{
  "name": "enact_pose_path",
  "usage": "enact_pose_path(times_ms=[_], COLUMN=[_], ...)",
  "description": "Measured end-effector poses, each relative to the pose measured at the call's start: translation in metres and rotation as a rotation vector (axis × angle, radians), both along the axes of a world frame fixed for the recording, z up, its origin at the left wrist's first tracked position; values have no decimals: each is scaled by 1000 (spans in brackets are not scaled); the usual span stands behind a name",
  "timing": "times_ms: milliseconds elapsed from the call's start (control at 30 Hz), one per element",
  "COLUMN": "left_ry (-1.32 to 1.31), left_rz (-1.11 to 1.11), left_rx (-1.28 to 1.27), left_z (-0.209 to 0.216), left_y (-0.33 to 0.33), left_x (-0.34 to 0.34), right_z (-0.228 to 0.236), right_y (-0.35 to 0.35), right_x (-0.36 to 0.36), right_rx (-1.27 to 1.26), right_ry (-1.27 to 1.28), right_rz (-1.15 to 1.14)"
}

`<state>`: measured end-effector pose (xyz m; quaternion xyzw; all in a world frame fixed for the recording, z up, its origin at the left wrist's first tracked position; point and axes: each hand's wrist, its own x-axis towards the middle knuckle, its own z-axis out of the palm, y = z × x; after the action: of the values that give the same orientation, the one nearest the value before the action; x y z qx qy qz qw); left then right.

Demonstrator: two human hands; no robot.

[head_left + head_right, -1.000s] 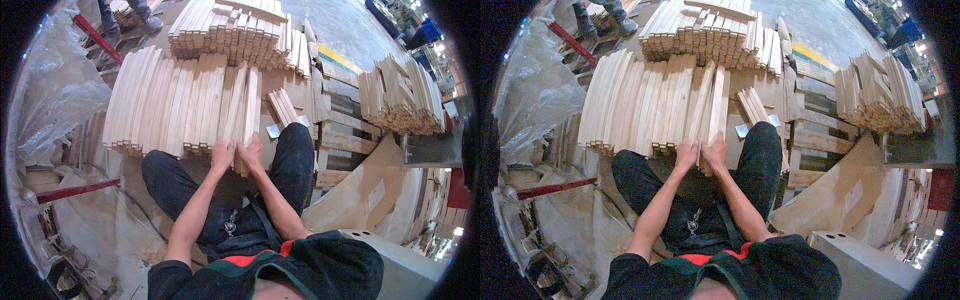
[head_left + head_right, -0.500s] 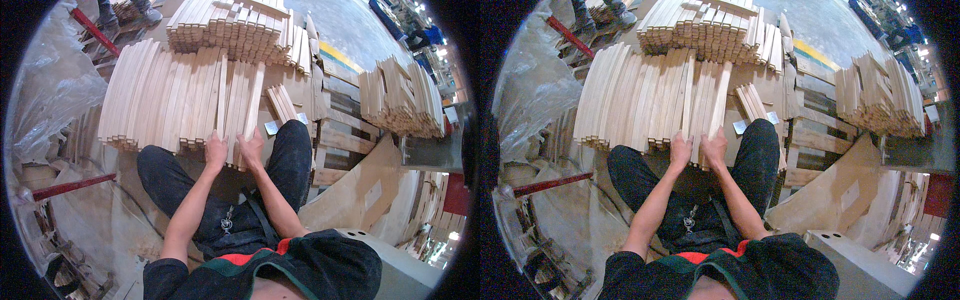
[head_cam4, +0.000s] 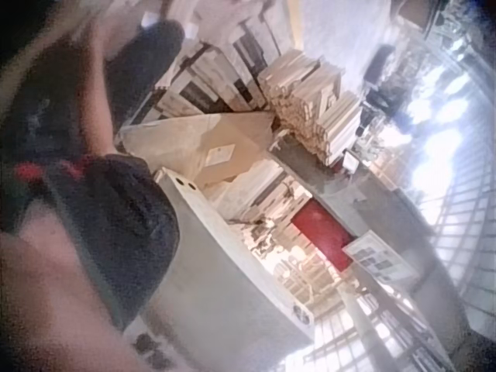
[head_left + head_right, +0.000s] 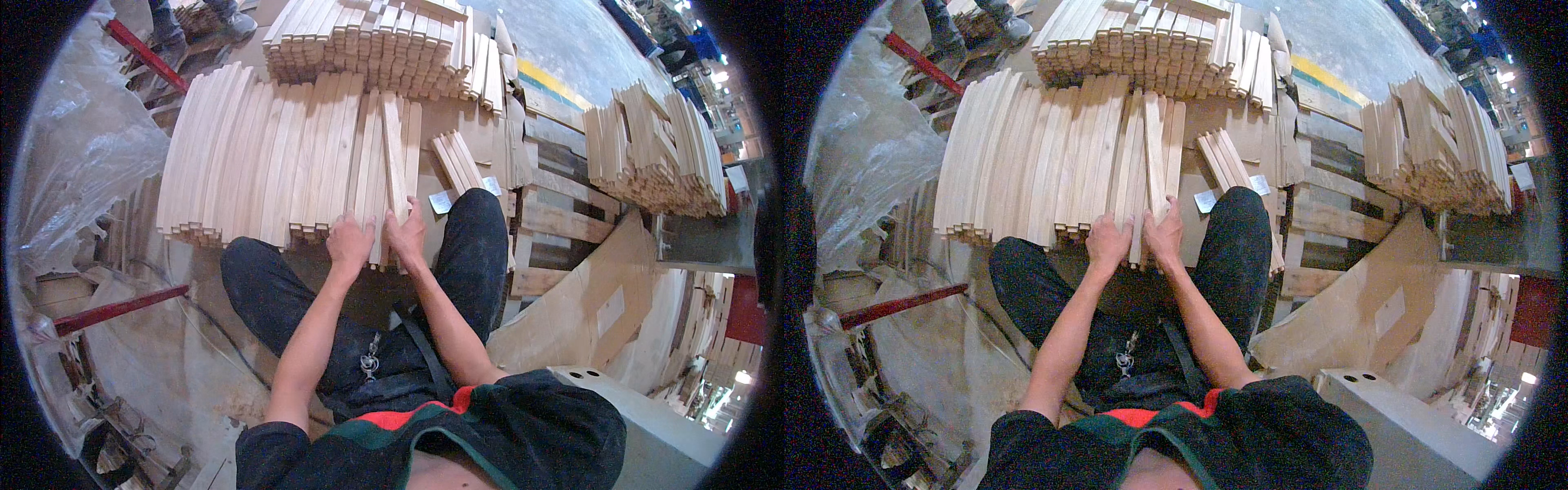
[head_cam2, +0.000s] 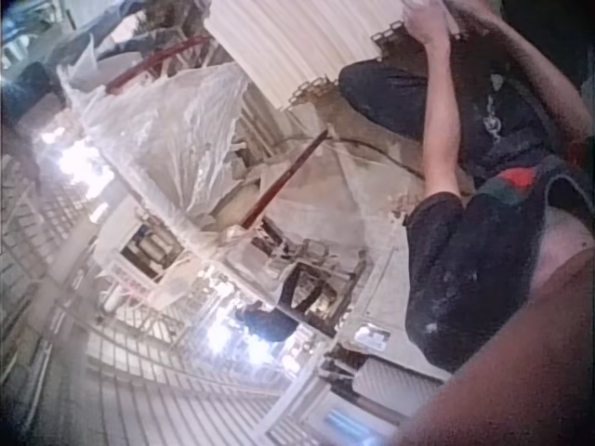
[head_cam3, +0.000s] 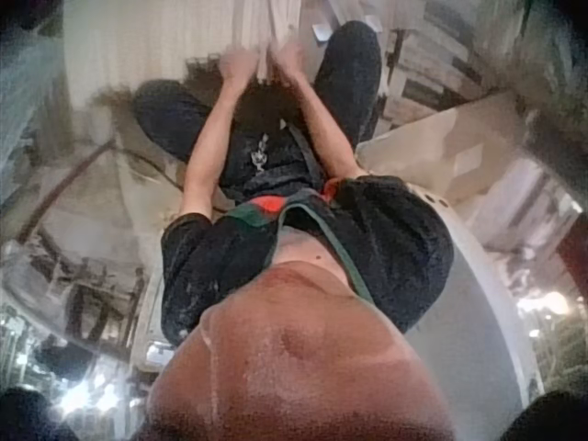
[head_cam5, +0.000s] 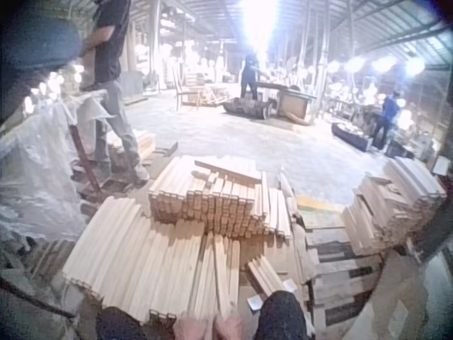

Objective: The person sits on the floor and repeatedly picks up small wooden pieces, inspects them, and stacks them. The person also moves to a machine to place pieces onto a conveyor belt and returns to the floor to continue sorting.

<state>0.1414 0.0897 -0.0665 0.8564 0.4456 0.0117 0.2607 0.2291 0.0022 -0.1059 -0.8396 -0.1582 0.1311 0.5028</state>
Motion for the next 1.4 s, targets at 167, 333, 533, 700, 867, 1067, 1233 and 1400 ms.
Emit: enact_pose_path(times_ms=[167,333,533,700,867,1067,1233,1400], left_ry=[-62,-174,-191,131,228,180,291,404], left_rz=[74,26,10,-6,-40,-20,-282,-607], left_rx=[-131,-400,-281,-90,-11,27,337,587], left_z=[-6,-22,-24,1,-10,42,143,236], left_y=[10,60,34,-28,-42,-31,-10,18], left_x=[-9,-16,-14,5,13,-2,-45,-83], right_z=[-13,-13,-2,5,32,129,146,170], right_y=[-4,4,-2,-6,-9,1,38,81], right_x=[-4,9,8,24,43,68,63,24], right_rx=[-30,-259,-85,-229,-203,-514,-449,50], right_ry=[-3,-106,-126,-158,46,-713,-990,-683], right_rz=[-50,58,22,123,288,1066,1453,1416])
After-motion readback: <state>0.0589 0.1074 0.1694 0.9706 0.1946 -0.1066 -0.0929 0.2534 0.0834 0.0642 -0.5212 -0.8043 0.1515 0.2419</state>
